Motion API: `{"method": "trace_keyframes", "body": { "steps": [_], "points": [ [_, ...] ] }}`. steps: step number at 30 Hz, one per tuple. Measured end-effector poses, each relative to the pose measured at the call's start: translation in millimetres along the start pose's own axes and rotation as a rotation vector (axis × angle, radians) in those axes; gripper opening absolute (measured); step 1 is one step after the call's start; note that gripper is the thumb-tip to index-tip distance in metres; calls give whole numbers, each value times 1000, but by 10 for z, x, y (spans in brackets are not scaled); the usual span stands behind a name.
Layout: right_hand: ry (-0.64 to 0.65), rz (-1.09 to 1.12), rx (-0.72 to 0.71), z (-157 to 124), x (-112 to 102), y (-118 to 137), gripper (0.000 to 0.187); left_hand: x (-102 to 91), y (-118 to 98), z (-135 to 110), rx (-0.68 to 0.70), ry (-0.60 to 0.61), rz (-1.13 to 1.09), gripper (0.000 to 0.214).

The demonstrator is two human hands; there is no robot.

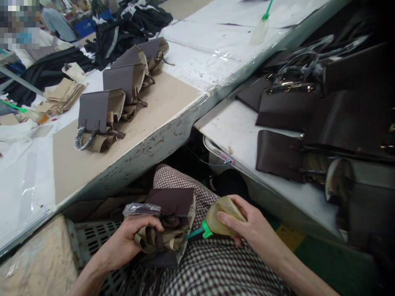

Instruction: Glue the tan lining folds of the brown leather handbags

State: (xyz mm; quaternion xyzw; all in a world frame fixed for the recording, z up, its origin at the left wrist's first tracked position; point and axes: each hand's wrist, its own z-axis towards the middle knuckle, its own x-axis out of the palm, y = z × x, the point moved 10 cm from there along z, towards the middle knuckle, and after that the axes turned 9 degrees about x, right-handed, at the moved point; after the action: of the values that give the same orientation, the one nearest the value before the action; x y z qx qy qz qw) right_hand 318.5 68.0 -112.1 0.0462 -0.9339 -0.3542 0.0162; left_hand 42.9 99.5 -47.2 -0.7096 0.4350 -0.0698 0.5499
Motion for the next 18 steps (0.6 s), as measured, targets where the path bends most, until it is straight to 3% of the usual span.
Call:
{"method": "trace_keyframes", "body": {
  "steps": [12, 18],
  "points": [
    [-188, -205, -31, 166, -208, -3, 38, 3, -7, 33, 23, 16, 35, 23],
    [-310, -280, -136, 83, -300, 79, 38, -13, 7, 26, 5, 0, 41, 26]
  ]
}}
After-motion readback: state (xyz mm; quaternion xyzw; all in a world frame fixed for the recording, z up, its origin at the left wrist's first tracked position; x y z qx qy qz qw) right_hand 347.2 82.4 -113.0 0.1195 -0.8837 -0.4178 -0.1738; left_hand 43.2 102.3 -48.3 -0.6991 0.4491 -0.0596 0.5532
